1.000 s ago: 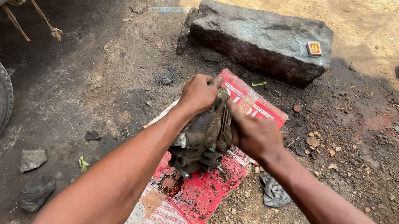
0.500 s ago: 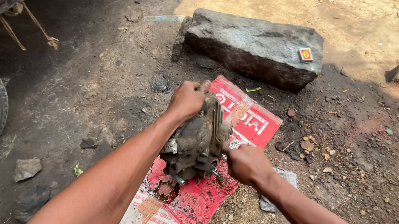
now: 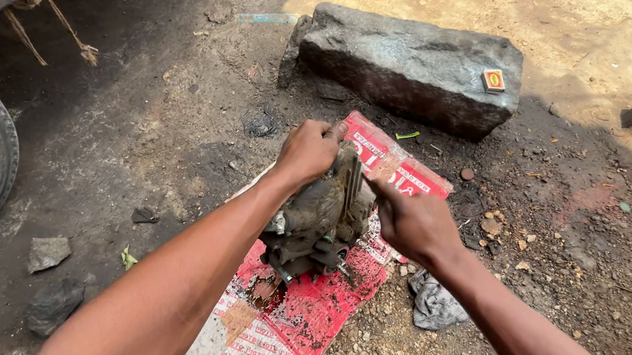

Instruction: The person cleans a greasy mechanical part, likely a brake caliper, using a small metal tool to scrape off grime. The part is placed on a red and white cardboard box on the ground, and the person uses both hands to hold the part and the tool while scraping.

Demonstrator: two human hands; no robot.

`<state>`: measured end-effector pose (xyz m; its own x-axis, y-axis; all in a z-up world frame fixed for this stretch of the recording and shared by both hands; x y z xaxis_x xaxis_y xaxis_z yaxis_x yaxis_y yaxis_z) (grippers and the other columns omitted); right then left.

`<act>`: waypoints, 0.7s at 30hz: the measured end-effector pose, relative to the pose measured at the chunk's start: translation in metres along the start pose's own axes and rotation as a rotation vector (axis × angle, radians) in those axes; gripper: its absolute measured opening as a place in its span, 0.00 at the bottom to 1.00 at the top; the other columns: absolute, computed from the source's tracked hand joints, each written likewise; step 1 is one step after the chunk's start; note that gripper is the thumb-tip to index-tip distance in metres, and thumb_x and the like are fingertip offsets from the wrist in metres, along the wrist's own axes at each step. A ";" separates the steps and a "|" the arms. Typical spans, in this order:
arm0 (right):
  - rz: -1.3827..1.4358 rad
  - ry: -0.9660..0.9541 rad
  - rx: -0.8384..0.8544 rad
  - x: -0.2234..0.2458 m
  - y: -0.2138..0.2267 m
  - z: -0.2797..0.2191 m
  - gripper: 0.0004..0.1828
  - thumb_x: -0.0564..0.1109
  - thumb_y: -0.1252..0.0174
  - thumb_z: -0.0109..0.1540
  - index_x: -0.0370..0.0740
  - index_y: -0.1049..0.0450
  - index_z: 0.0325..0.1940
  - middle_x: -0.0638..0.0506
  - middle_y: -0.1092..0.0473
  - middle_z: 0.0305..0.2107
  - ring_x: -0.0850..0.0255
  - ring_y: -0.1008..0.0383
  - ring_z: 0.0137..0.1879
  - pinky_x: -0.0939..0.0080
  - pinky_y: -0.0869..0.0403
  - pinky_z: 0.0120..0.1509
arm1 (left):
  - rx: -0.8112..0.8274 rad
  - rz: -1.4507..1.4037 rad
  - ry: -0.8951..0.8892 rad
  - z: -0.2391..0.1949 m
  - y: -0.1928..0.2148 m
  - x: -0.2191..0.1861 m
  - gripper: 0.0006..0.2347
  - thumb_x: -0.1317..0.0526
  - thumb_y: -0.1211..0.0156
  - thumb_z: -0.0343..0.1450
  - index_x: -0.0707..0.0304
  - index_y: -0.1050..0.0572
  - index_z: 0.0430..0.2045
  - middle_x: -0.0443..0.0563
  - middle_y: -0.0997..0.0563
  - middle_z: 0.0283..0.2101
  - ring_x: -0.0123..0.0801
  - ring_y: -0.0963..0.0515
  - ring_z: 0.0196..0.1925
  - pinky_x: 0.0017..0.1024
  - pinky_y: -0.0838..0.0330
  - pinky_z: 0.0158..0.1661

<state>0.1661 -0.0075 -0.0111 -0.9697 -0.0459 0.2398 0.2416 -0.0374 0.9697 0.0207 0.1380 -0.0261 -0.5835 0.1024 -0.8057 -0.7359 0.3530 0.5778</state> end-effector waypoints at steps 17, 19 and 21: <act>-0.010 -0.073 0.017 -0.010 -0.040 -0.009 0.21 0.54 0.63 0.71 0.38 0.35 0.34 0.47 0.39 0.09 0.53 0.39 0.13 0.47 0.38 0.21 | 0.077 0.267 -0.072 -0.013 -0.015 -0.021 0.27 0.43 0.60 0.77 0.77 0.36 0.52 0.81 0.22 0.47 0.70 0.21 0.51 0.57 0.29 0.53; -0.047 -0.078 0.018 -0.007 -0.035 -0.011 0.21 0.54 0.62 0.71 0.38 0.34 0.34 0.45 0.38 0.10 0.52 0.38 0.14 0.45 0.37 0.21 | 0.081 0.275 -0.075 -0.010 -0.020 -0.021 0.27 0.43 0.61 0.77 0.77 0.36 0.52 0.81 0.22 0.47 0.71 0.21 0.52 0.57 0.29 0.53; -0.101 -0.097 0.044 -0.004 -0.035 -0.014 0.18 0.53 0.61 0.69 0.38 0.34 0.36 0.44 0.36 0.11 0.49 0.35 0.16 0.44 0.35 0.23 | 0.084 0.272 -0.078 -0.007 -0.024 -0.021 0.27 0.44 0.61 0.77 0.78 0.36 0.51 0.81 0.22 0.47 0.71 0.21 0.52 0.56 0.29 0.54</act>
<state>0.1622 -0.0197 -0.0470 -0.9884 0.0527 0.1423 0.1429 0.0068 0.9897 0.0480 0.1213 -0.0219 -0.7252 0.2737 -0.6319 -0.5229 0.3782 0.7639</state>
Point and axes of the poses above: each hand's wrist, its own z-axis towards the middle knuckle, its own y-axis out of the back of the hand, x = y × z, the point moved 9 cm from there along z, towards the middle knuckle
